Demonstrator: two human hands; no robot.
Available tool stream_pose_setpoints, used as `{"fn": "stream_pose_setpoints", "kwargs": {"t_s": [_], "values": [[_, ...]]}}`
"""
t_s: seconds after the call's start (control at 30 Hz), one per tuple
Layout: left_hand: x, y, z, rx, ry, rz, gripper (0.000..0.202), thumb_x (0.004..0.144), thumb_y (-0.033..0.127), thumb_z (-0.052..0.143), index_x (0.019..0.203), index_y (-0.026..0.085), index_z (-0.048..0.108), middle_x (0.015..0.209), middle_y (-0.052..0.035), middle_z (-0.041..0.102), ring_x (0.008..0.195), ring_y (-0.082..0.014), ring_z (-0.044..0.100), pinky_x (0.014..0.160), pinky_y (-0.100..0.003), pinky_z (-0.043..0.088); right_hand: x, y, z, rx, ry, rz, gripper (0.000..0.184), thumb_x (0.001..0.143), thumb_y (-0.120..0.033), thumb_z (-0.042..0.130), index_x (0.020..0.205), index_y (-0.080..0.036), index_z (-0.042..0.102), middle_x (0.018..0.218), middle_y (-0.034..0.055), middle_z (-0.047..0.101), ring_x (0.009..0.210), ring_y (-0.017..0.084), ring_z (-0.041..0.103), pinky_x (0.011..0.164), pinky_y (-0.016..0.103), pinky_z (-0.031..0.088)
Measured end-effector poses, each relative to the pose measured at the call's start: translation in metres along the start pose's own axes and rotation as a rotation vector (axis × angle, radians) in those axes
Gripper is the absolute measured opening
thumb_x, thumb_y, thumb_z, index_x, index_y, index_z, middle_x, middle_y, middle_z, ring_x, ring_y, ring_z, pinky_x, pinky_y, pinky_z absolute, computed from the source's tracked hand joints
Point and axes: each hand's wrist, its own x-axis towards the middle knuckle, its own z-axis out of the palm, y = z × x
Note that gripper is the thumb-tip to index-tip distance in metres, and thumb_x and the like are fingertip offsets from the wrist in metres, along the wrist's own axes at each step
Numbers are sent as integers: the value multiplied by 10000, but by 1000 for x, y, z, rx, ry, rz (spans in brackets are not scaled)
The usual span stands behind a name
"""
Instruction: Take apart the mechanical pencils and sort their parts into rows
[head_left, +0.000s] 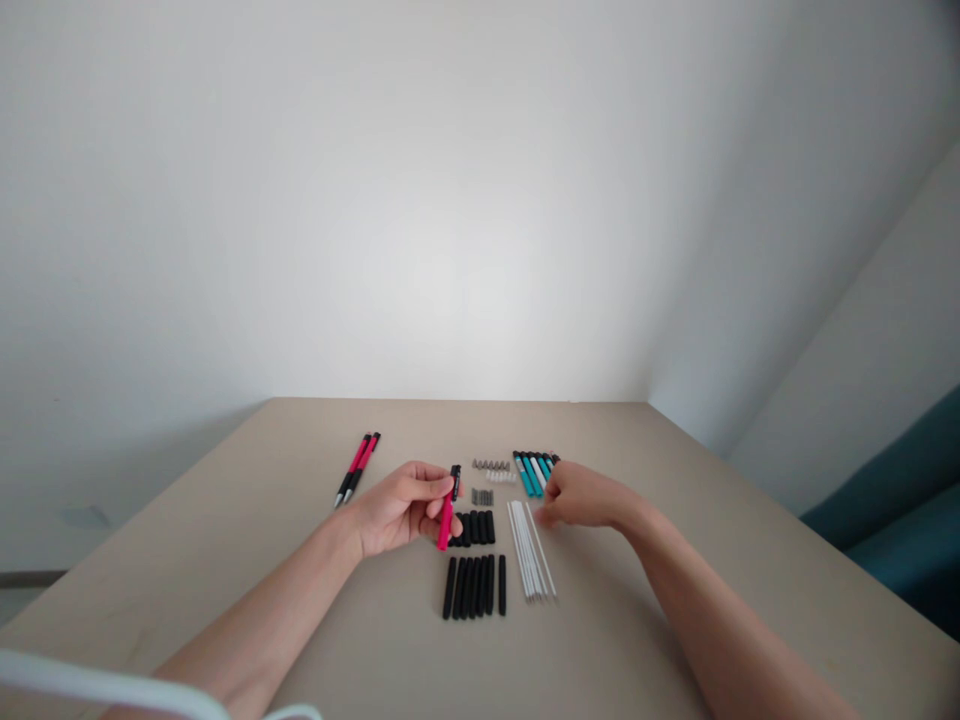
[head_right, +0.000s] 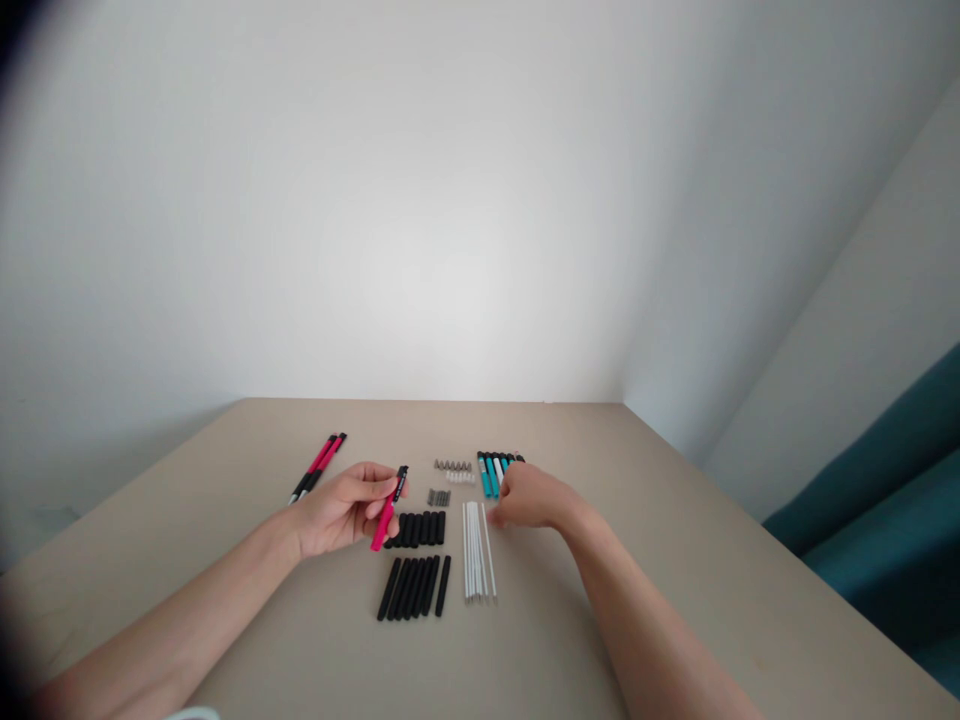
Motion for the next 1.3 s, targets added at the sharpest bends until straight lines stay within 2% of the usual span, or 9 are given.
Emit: {"fn": "stream_pose_setpoints", "kwargs": {"t_s": [0.2,0.33,0.5,0.73,0.87,1.0,1.1,1.2,1.3], "values": [[-1,0,1,-4,7,2,132,775,178,650,800,50,627,458,14,532,581,-214,678,475,-249,547,-2,-1,1,-85,-57,-14,211,571,-281,636,451,-161,510,455,-27,428,475,111,406,452,245,239],[-1,0,1,0,17,-5,134,775,179,651,801,49,628,458,13,532,578,-214,678,480,-246,546,-5,-2,0,-108,-83,-20,216,578,-292,642,457,-158,523,454,-30,423,476,110,412,461,241,249],[-1,0,0,4,16,-3,125,778,178,645,773,55,623,457,10,531,575,-213,676,471,-244,542,-9,-2,0,-105,-181,-49,190,569,-302,660,494,-156,565,475,-33,465,486,107,429,465,228,264],[-1,0,0,34,7,-8,135,788,194,635,770,61,619,468,12,514,590,-210,674,482,-241,535,-12,-8,-1,-97,-177,-49,229,576,-303,663,453,-154,539,446,-37,420,463,99,397,466,230,257],[-1,0,0,39,3,-13,164,791,197,633,695,70,598,476,1,526,597,-209,676,486,-239,536,-11,-7,-2,-80,-162,-88,205,587,-300,664,485,-149,572,457,-36,437,476,103,415,468,226,260],[-1,0,1,42,-5,-13,239,797,200,627,605,75,558,480,-21,553,602,-211,679,484,-234,541,-9,-9,-2,22,-51,-244,148,673,-297,621,688,-159,671,573,-18,552,540,110,477,488,210,296],[-1,1,2,41,-4,-10,228,793,200,632,616,75,563,477,-20,554,600,-212,679,481,-237,540,-6,-12,2,34,131,-358,158,741,-242,559,796,-167,687,636,0,598,581,116,505,539,211,335],[-1,1,2,37,5,-5,199,782,198,643,642,75,574,472,-7,541,590,-212,676,477,-239,534,-3,-15,9,0,294,-483,223,775,-136,479,852,-169,686,766,30,648,694,133,555,669,230,384],[0,1,2,37,3,0,222,779,204,646,616,77,562,470,-7,533,592,-216,675,469,-239,528,0,-17,16,-73,330,-548,320,743,-45,434,885,-172,691,881,56,653,806,153,580,764,250,389]]}}
